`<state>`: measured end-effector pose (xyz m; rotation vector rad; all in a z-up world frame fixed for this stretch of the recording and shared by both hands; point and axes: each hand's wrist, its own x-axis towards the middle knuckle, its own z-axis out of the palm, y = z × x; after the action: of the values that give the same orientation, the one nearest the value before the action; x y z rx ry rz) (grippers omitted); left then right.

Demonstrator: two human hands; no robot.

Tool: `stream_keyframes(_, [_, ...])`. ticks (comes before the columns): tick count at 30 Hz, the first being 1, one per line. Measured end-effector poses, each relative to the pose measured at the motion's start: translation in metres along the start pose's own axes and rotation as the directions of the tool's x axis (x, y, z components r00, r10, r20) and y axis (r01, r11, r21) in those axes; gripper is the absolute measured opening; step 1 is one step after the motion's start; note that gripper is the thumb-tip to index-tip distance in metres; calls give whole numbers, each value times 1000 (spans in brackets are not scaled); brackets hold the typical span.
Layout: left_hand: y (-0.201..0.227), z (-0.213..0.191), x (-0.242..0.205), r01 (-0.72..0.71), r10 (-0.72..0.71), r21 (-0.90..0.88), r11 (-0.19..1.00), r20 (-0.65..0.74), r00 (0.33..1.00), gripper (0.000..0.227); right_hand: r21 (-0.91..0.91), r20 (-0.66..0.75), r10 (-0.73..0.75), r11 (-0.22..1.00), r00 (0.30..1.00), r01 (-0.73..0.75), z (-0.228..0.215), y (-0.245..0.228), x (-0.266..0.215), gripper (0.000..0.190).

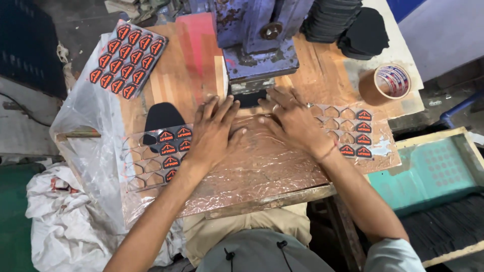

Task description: The person places a black fabric piece under a heat press, aligns a sheet of orange triangular patches, and presses them onto the fabric. They then remove the fabric and the patch backing, repeating the process for multiple items.

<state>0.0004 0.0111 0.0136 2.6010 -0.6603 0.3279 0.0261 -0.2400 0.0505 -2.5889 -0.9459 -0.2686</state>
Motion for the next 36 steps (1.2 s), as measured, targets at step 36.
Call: stream_keyframes(36, [-2, 0, -4, 1, -3, -36, 999, -78, 997, 61, 823, 212, 514, 365, 831, -436, 80, 108, 33, 10])
